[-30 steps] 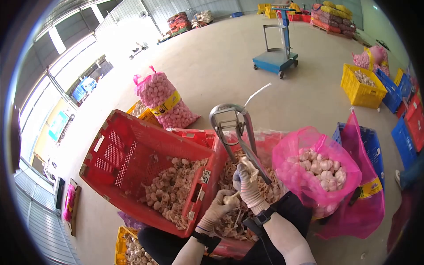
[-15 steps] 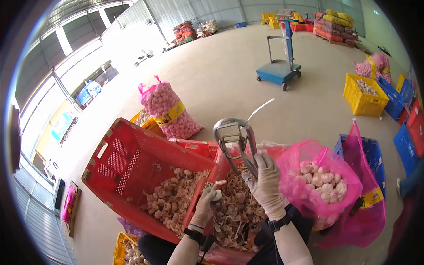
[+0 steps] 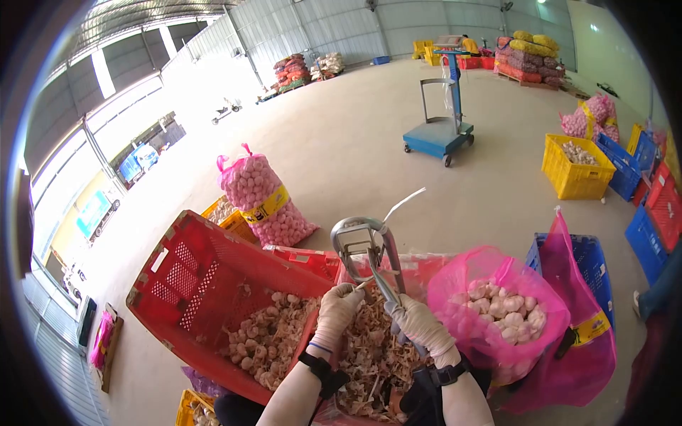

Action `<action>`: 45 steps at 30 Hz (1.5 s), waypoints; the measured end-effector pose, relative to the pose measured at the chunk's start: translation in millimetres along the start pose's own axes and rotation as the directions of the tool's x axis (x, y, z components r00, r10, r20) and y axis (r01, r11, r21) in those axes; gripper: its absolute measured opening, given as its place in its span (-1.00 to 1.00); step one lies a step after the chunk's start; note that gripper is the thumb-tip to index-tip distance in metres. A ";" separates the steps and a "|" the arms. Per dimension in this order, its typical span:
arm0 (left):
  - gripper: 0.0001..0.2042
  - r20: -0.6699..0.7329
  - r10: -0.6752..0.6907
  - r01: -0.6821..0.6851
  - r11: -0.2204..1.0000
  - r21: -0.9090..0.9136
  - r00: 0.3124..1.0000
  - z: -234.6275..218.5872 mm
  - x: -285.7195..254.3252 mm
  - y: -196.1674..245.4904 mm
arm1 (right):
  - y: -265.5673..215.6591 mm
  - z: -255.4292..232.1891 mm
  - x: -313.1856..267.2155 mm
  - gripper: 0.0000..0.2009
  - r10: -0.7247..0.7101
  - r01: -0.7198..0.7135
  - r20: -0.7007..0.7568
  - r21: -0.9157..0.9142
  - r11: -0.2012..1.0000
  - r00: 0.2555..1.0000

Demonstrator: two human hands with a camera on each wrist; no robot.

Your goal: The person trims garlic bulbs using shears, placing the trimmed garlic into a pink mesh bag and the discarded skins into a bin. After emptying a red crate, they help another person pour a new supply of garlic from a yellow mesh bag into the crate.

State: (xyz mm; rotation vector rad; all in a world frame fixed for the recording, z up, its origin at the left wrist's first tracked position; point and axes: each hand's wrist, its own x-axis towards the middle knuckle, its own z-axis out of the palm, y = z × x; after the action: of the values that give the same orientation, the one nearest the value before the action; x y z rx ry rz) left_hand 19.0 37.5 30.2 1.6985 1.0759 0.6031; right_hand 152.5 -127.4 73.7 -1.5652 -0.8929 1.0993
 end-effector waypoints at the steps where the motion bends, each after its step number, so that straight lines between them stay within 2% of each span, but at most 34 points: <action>1: -0.70 0.000 0.019 -0.019 0.994 -0.112 1.000 6.5 12.1 -15.4 | 0.2 -0.3 0.2 -0.63 -0.002 0.002 -0.001 0.000 1.000 1.000; 2: -0.70 0.000 0.020 -0.020 0.994 -0.111 1.000 5.6 10.2 -9.1 | 0.6 -0.4 0.2 -0.62 0.003 -0.003 0.008 0.016 1.000 1.000; 4: -0.71 0.125 -0.097 0.129 0.951 -0.281 0.987 1.2 1.3 17.2 | 1.6 -1.0 -0.3 -0.62 0.007 -0.008 0.015 0.033 0.999 1.000; 8: -0.73 0.218 -0.170 0.233 0.925 -0.301 0.961 -7.8 -6.2 35.7 | -4.4 -3.6 -7.5 -0.61 0.048 -0.058 0.068 0.154 0.986 0.997; 10: -0.75 0.276 -0.130 0.219 0.921 -0.321 0.952 -7.4 -5.8 32.7 | -7.0 -3.4 -10.0 -0.60 0.058 -0.071 0.075 0.192 0.979 0.996; 11: -0.75 0.279 -0.126 0.217 0.922 -0.321 0.952 -8.2 -8.0 35.2 | -6.2 -2.9 -9.6 -0.59 0.048 -0.056 0.057 0.149 0.987 0.997; 13: -0.77 0.391 -0.026 0.240 0.826 -0.510 0.920 -11.9 -15.2 40.0 | -3.1 -2.3 -7.7 -0.59 0.037 -0.041 0.036 0.111 0.993 0.999; 16: -0.77 0.444 0.029 0.251 0.792 -0.557 0.896 -14.0 -15.8 34.5 | 0.2 -1.8 -6.9 -0.59 0.018 -0.024 0.047 0.136 0.990 0.999; 22: -0.76 0.399 0.075 0.242 0.688 -0.684 0.914 -8.5 -13.7 23.1 | -3.0 -3.9 -10.4 -0.60 0.053 -0.077 0.094 0.265 0.961 0.994; 25: -0.77 0.383 0.115 0.198 0.703 -0.683 0.916 -8.2 -9.5 15.6 | 14.8 1.5 2.0 -0.62 0.048 -0.072 0.089 0.287 0.955 0.995; 26: -0.77 0.386 0.108 0.205 0.701 -0.683 0.916 -7.1 -8.4 12.8 | 29.3 7.4 10.7 -0.66 -0.142 0.146 -0.094 0.034 0.989 0.985; 27: -0.77 0.365 0.093 0.202 0.693 -0.692 0.926 -4.5 -7.6 10.4 | 40.4 12.9 15.5 -0.68 -0.360 0.304 -0.218 -0.252 0.919 0.907; 28: -0.77 0.343 0.083 0.197 0.684 -0.703 0.936 -1.2 -7.3 9.2 | 48.8 15.7 18.7 -0.68 -0.355 0.298 -0.221 -0.254 0.920 0.908; 30: -0.70 0.324 0.082 0.198 0.644 -0.739 0.942 2.9 -10.6 6.2 | 55.1 17.4 22.0 -0.68 -0.478 0.248 -0.314 -0.558 0.792 0.820; 32: -0.72 0.427 0.068 0.349 0.470 -0.811 0.902 0.3 -12.8 6.6 | 56.6 15.8 20.0 -0.71 -0.512 0.305 -0.308 -0.526 0.794 0.802; 33: -0.69 0.413 0.026 0.369 0.402 -0.838 0.910 2.5 -15.9 7.9 | 52.8 16.4 22.9 -0.74 -0.544 0.368 -0.294 -0.485 0.794 0.786; 34: -0.69 0.395 0.031 0.349 0.406 -0.844 0.918 1.5 -18.4 7.6 | 50.8 16.3 23.1 -0.74 -0.557 0.387 -0.282 -0.481 0.787 0.781; 36: -0.71 0.346 -0.006 0.298 0.526 -0.797 0.938 -0.2 -27.1 5.3 | 37.8 16.5 8.0 -0.75 -0.371 0.232 -0.265 -0.436 0.870 0.890; 38: -0.71 0.312 -0.035 0.284 0.515 -0.809 0.950 -3.0 -32.9 1.0 | 58.7 20.8 17.0 -0.75 -0.396 0.238 -0.293 -0.453 0.859 0.870; 40: -0.71 0.280 -0.039 0.261 0.505 -0.823 0.959 -2.7 -39.9 -1.6 | 80.1 17.6 38.6 -0.74 -0.600 0.331 -0.312 -0.608 0.722 0.737; 41: -0.72 0.282 -0.047 0.275 0.424 -0.863 0.958 -6.0 -44.4 -6.1 | 78.5 19.2 37.6 -0.72 -0.563 0.270 -0.344 -0.618 0.738 0.752; 42: -0.73 0.279 -0.058 0.282 0.339 -0.897 0.958 -11.0 -49.3 -6.3 | 72.8 17.2 37.2 -0.72 -0.574 0.282 -0.344 -0.617 0.735 0.743; 43: -0.73 0.269 -0.056 0.271 0.345 -0.899 0.962 -14.3 -55.5 -8.3 | 69.8 15.2 33.3 -0.70 -0.558 0.320 -0.319 -0.563 0.762 0.766; 44: -0.76 0.338 -0.028 0.334 0.257 -0.907 0.941 -17.5 -65.1 -4.6 | 63.2 14.1 27.6 -0.69 -0.544 0.357 -0.287 -0.507 0.785 0.788; 45: -0.77 0.399 0.013 0.392 0.168 -0.905 0.917 -21.3 -69.3 -2.7 | 36.0 8.8 4.6 -0.64 -0.152 0.159 -0.105 0.063 0.985 0.983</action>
State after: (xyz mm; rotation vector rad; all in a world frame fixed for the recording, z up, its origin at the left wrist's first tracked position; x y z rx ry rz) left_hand -32.2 -12.5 42.3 0.3964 0.3783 0.6003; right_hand 146.6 -129.3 37.0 -1.4527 -0.8835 0.9242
